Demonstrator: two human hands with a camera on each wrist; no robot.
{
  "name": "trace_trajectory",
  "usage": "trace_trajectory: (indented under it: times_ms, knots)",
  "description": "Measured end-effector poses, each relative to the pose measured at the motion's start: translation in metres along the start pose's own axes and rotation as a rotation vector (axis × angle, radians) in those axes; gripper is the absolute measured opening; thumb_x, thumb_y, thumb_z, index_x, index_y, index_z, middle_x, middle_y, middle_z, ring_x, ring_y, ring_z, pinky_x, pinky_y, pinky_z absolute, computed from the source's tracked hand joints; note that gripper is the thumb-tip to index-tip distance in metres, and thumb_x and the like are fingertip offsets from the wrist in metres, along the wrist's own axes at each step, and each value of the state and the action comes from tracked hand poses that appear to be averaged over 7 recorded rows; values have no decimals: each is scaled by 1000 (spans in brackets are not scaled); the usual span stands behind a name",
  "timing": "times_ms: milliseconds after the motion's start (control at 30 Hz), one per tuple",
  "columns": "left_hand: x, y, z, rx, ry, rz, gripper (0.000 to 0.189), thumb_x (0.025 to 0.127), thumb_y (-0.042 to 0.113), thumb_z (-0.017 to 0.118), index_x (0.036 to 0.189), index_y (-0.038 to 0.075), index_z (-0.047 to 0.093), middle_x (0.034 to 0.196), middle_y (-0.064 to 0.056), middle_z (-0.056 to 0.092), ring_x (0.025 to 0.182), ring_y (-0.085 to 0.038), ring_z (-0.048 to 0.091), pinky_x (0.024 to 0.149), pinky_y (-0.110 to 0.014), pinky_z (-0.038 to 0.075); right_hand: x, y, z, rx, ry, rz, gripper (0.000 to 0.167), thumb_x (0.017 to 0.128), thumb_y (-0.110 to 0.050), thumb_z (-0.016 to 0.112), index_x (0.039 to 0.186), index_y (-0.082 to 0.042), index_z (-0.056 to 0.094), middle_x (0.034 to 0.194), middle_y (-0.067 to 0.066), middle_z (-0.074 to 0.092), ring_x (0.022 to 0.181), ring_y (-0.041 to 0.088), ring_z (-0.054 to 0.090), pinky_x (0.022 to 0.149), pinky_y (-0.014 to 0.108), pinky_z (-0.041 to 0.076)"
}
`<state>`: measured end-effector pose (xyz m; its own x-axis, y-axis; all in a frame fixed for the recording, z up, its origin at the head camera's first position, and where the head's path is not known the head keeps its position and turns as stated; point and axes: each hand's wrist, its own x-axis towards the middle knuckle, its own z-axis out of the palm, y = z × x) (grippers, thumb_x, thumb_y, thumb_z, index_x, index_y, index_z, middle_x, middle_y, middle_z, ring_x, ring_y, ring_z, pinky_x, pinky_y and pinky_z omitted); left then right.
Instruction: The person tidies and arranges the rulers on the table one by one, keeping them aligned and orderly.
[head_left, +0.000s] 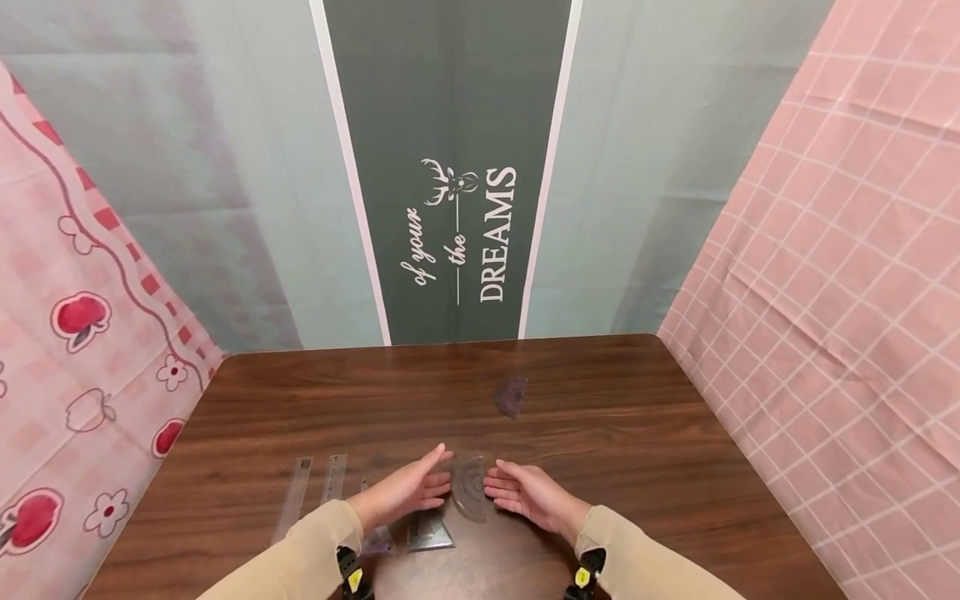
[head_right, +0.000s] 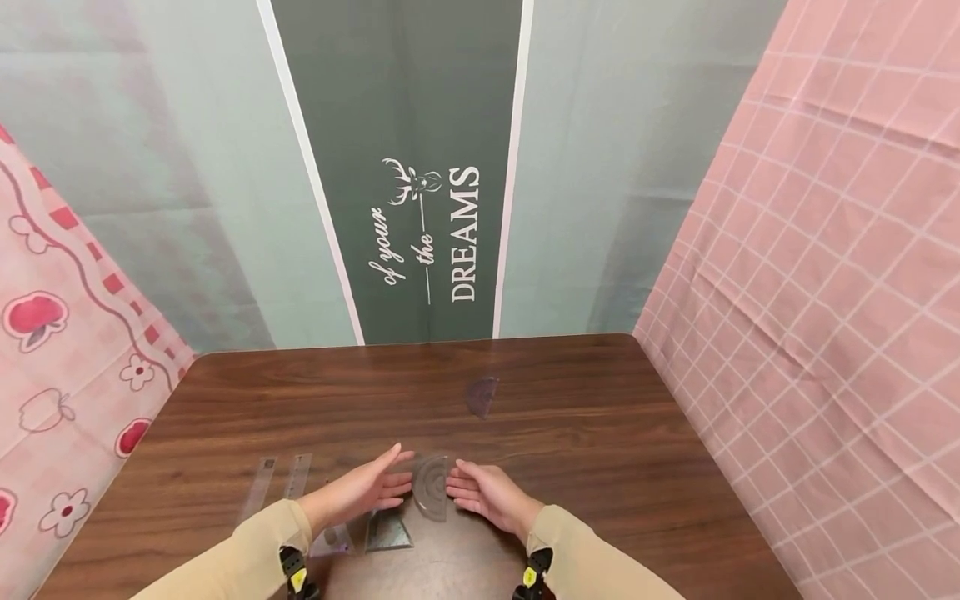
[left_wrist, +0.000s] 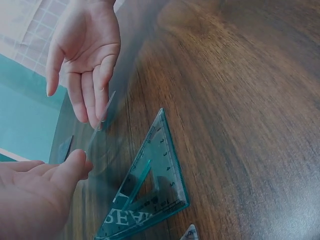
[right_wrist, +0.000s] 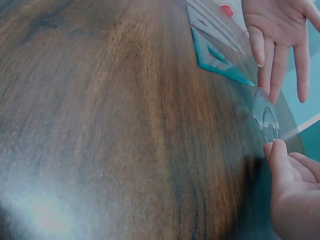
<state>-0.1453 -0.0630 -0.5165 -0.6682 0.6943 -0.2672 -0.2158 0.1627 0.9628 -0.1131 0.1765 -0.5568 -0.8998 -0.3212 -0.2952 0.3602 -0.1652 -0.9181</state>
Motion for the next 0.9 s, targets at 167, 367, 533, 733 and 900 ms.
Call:
trace_trajectory:
  times_ms: [167,367,533,733,900]
  knots:
    - [0,0,3,-27,-9,-12,84,97,57,25,145,-9,9,140,-43,15,130,-49,24,102,-53,31,-2,0,-2,-8,9,9,67,97,-36,46,132,20,33,128,31,49,117,32,52,94,39,44]
    - [0,-2,5,-30,-17,-24,84,97,57,26,144,-10,8,139,-44,17,130,-50,25,102,-53,31,-4,2,-2,-14,8,10,66,97,-36,46,131,20,34,128,31,49,117,32,52,93,39,45]
    - [-2,-4,7,-44,-18,-32,85,97,57,26,143,-12,8,137,-47,17,129,-52,24,101,-55,31,-6,3,-1,-7,-3,6,66,97,-35,46,130,21,34,127,32,49,117,33,52,94,40,45]
    - [-3,-5,8,-33,-25,-37,80,98,53,23,144,-11,8,137,-46,17,129,-51,24,102,-55,31,-7,3,0,-5,4,10,65,97,-34,47,130,21,34,127,32,49,117,32,52,94,40,45]
    - [-5,-4,10,-21,-27,-36,80,99,53,22,144,-11,9,137,-47,17,129,-52,24,101,-55,31,-7,4,1,-9,-2,11,65,97,-34,47,130,21,34,127,32,49,116,32,52,93,40,45]
